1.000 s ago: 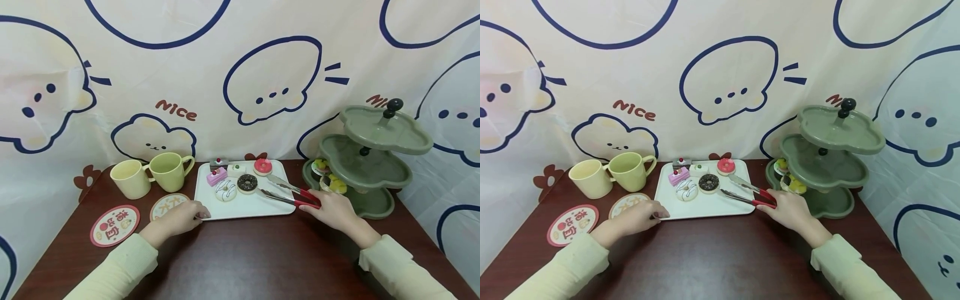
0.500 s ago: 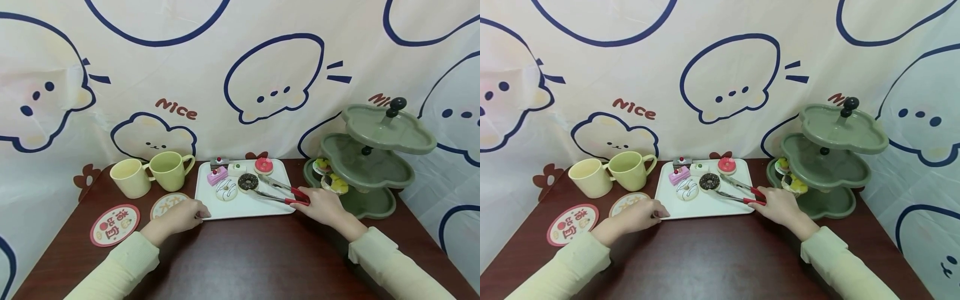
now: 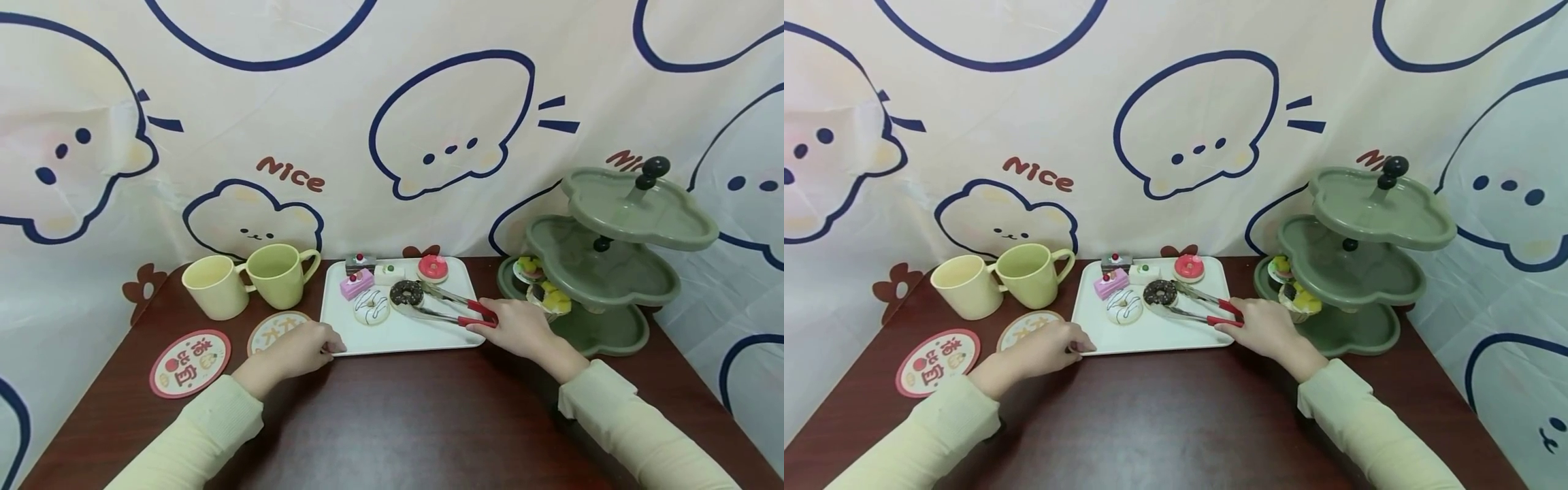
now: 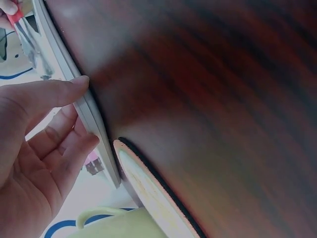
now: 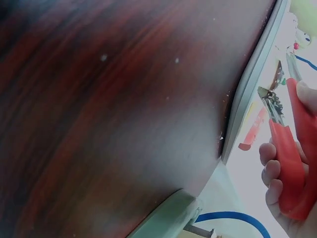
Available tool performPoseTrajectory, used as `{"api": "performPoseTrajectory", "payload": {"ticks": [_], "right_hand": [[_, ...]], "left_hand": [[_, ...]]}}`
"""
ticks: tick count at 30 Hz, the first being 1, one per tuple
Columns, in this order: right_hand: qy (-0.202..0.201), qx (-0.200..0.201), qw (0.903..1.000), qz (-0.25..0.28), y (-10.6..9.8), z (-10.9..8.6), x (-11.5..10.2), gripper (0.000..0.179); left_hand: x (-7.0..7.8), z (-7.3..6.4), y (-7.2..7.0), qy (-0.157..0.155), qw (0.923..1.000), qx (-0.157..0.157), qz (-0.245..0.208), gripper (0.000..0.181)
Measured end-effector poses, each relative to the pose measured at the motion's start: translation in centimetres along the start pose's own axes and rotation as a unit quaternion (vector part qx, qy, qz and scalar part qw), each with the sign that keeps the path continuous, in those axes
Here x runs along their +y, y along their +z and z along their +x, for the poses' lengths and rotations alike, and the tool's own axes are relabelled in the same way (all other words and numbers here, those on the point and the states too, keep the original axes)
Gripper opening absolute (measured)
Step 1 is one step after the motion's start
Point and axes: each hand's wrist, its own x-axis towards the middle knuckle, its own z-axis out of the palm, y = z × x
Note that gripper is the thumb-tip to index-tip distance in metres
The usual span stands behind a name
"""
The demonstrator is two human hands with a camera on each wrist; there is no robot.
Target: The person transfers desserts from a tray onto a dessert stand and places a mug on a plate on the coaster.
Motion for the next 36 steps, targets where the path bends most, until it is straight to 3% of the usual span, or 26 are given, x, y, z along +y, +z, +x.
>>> {"api": "performPoseTrajectory", "payload": {"ticks": [9, 25, 36], "right_hand": [[0.004, 0.002, 1.0000, 0.003, -0.1, 0.0, 0.0, 0.063], [0.020, -0.031, 0.9990, 0.023, -1.5, -0.9, -0.2, 0.064], [0.031, -0.017, 0.9992, 0.020, -3.4, -1.8, 0.2, 0.062]], "left_hand": [[0.1, 0.1, -0.1, 0.004, 1.0000, 0.001, 0.007, 0.023], [-0.1, 0.2, -0.1, 0.000, 0.9999, -0.013, -0.004, 0.024], [0.1, 0.2, -0.3, 0.002, 0.9999, -0.012, -0.007, 0.024]]}}
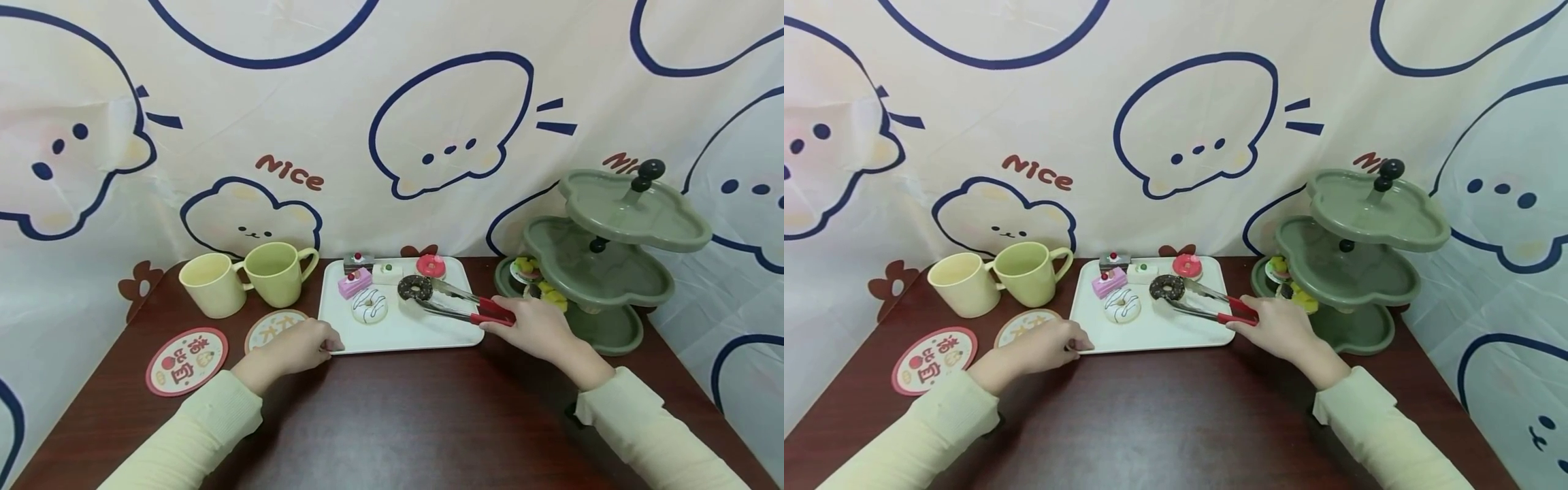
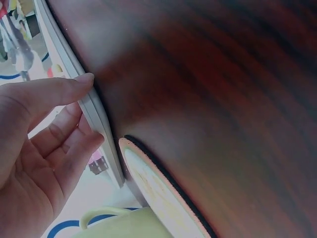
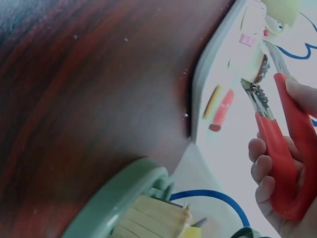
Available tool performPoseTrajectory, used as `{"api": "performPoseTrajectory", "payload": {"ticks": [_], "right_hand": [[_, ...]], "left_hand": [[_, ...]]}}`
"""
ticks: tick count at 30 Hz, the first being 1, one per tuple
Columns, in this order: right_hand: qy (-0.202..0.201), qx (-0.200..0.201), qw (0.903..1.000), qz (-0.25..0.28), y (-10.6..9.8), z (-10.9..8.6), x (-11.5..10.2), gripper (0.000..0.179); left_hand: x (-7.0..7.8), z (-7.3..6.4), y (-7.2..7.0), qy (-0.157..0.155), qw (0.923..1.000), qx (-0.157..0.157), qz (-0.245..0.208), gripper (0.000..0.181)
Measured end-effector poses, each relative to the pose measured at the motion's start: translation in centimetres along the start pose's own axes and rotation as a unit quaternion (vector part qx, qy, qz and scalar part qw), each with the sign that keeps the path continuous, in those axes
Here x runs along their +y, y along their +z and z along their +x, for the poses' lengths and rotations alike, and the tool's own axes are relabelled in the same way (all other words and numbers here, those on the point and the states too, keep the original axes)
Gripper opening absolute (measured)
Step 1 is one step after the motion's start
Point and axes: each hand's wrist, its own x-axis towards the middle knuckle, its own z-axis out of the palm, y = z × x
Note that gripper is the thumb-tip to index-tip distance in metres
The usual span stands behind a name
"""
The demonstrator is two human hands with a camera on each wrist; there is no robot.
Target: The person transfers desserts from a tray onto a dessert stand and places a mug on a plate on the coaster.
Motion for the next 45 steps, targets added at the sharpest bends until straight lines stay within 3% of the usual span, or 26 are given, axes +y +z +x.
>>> {"api": "performPoseTrajectory", "payload": {"ticks": [10, 15, 23, 45], "right_hand": [[0.026, -0.008, 0.9996, -0.008, -2.4, -0.5, 0.1, 0.067], [0.025, 0.002, 0.9996, -0.013, -3.6, -0.5, 0.2, 0.065], [0.043, 0.022, 0.9987, -0.017, -5.4, -0.9, 0.5, 0.071], [0.112, 0.052, 0.9910, -0.051, -9.9, -3.1, 4.6, 0.081]], "left_hand": [[0.1, 0.0, 0.0, -0.005, 1.0000, 0.000, -0.008, 0.024], [0.1, -0.1, 0.3, -0.017, 0.9998, -0.001, -0.007, 0.022], [-0.2, -0.2, 0.3, -0.005, 1.0000, 0.005, -0.006, 0.023], [-0.2, 0.0, 0.1, -0.002, 1.0000, -0.003, -0.009, 0.022]]}}
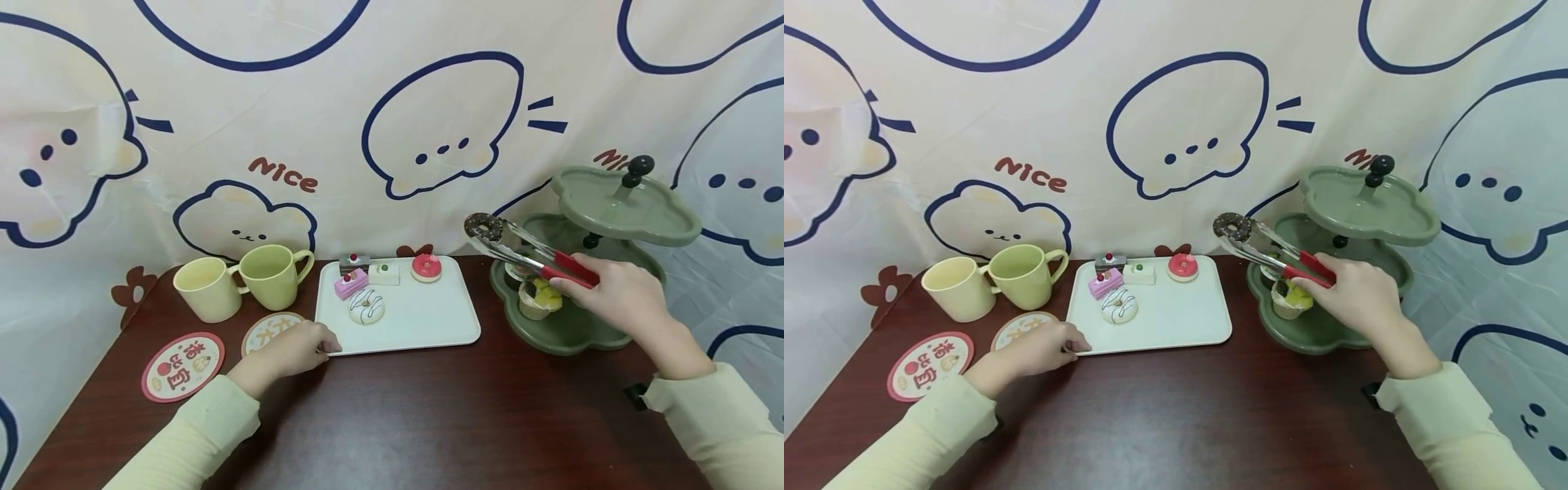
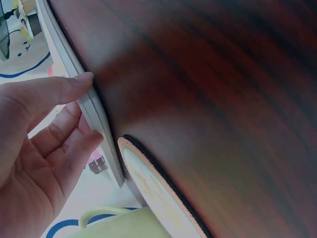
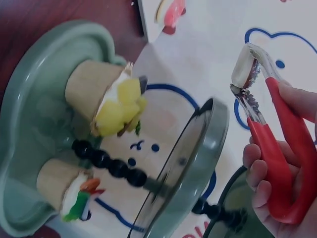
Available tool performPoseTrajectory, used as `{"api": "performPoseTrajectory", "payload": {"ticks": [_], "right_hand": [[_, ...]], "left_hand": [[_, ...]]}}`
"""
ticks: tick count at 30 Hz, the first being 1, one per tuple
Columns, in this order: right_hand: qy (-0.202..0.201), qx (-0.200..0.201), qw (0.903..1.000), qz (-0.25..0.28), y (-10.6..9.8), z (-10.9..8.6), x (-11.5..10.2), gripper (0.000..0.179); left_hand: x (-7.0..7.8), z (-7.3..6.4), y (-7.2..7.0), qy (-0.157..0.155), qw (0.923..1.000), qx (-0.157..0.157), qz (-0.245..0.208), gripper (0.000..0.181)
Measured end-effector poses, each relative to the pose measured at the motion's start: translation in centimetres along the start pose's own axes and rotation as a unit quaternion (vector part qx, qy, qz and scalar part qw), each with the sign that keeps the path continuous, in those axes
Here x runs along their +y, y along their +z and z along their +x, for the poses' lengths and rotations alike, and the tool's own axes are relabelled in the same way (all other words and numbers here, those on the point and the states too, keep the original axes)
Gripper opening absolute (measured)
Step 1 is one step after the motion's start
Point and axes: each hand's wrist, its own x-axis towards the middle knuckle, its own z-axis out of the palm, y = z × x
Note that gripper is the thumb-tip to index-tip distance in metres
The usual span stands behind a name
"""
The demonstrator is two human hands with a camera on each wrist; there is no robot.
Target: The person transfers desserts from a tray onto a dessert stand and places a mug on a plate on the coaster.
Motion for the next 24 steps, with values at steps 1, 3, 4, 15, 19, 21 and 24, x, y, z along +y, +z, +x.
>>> {"api": "performPoseTrajectory", "payload": {"ticks": [1, 3, 4, 15, 19, 21, 24], "right_hand": [[0.003, -0.001, 1.0000, -0.001, -0.1, 0.0, 0.3, 0.081], [0.009, -0.003, 1.0000, 0.001, -0.2, 0.0, 1.0, 0.082], [0.012, -0.004, 0.9999, 0.001, -0.2, -0.1, 1.3, 0.083], [0.038, -0.001, 0.9992, 0.014, -0.8, -0.4, 3.7, 0.081], [0.055, -0.008, 0.9984, 0.012, -1.1, -0.7, 4.4, 0.083], [0.063, -0.015, 0.9978, 0.009, -1.2, -0.7, 4.7, 0.085], [0.076, -0.025, 0.9968, 0.005, -1.4, -0.9, 5.2, 0.087]], "left_hand": [[0.0, 0.0, 0.0, -0.001, 1.0000, 0.000, 0.002, 0.022], [0.1, 0.0, 0.0, -0.005, 1.0000, -0.001, 0.002, 0.022], [0.1, 0.0, 0.0, -0.007, 1.0000, -0.002, 0.001, 0.022], [0.2, 0.0, 0.0, -0.012, 0.9999, -0.006, 0.000, 0.022], [0.1, 0.0, 0.0, -0.008, 1.0000, -0.003, 0.001, 0.022], [0.1, 0.0, 0.0, -0.007, 1.0000, -0.002, 0.000, 0.022], [0.1, 0.0, 0.0, -0.006, 1.0000, -0.003, 0.000, 0.022]]}}
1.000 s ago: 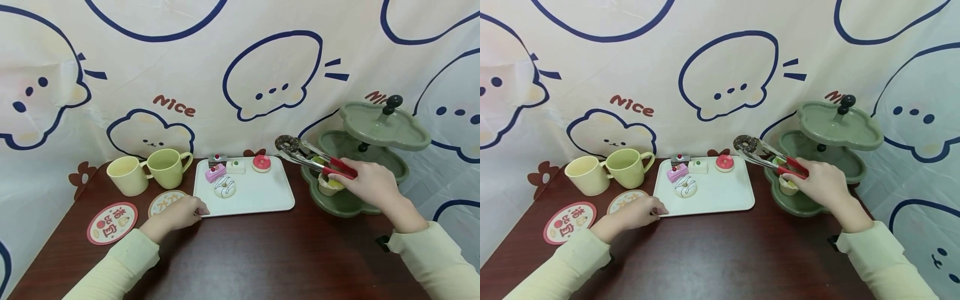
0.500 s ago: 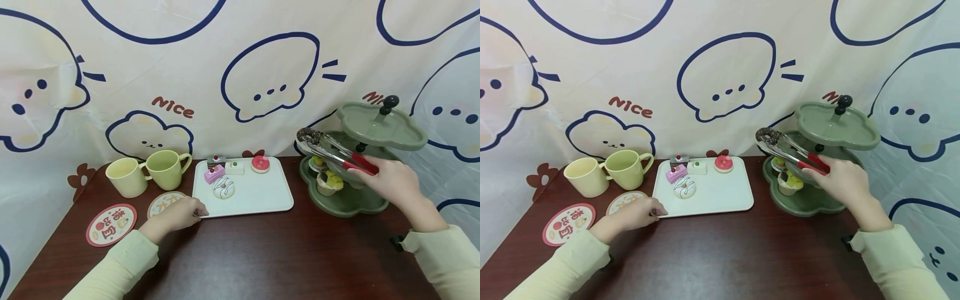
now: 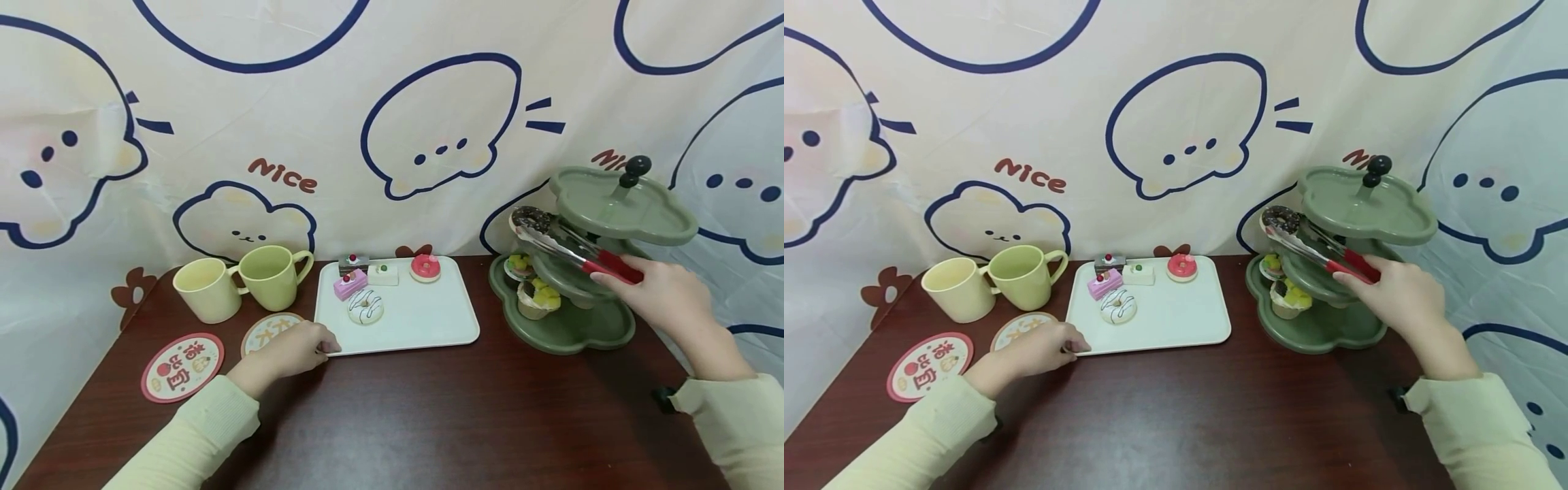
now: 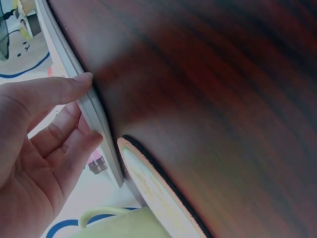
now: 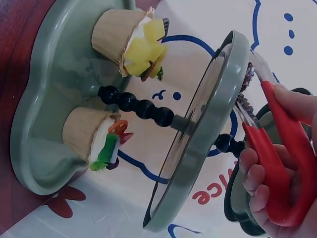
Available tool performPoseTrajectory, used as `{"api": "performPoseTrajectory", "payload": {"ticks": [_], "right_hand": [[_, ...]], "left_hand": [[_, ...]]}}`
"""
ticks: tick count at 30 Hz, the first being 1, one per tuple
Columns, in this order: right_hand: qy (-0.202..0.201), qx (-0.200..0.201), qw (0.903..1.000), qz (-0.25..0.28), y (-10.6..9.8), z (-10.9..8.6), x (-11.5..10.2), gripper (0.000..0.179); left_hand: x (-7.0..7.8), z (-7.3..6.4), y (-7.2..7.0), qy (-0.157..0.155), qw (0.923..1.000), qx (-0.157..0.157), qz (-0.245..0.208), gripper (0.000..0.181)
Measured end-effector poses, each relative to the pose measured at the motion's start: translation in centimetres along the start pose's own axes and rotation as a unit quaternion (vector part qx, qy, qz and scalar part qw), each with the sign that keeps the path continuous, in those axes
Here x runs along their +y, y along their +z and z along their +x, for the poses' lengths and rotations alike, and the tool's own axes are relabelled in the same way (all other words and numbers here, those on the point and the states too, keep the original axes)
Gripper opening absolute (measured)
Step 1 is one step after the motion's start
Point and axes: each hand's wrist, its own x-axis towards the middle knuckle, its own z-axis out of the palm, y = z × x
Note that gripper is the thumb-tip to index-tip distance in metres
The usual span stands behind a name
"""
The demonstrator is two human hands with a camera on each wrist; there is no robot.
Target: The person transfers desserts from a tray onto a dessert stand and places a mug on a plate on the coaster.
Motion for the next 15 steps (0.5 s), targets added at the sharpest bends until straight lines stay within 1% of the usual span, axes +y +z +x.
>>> {"api": "performPoseTrajectory", "payload": {"ticks": [9, 15], "right_hand": [[0.022, 0.000, 0.9997, -0.013, -0.19, -0.10, 0.56, 0.091], [0.037, -0.005, 0.9990, -0.023, -0.33, -0.12, 0.43, 0.092]], "left_hand": [[-0.07, -0.01, 0.01, -0.006, 1.0000, -0.001, -0.001, 0.021], [-0.26, -0.04, 0.17, 0.001, 1.0000, 0.003, -0.007, 0.022]]}}
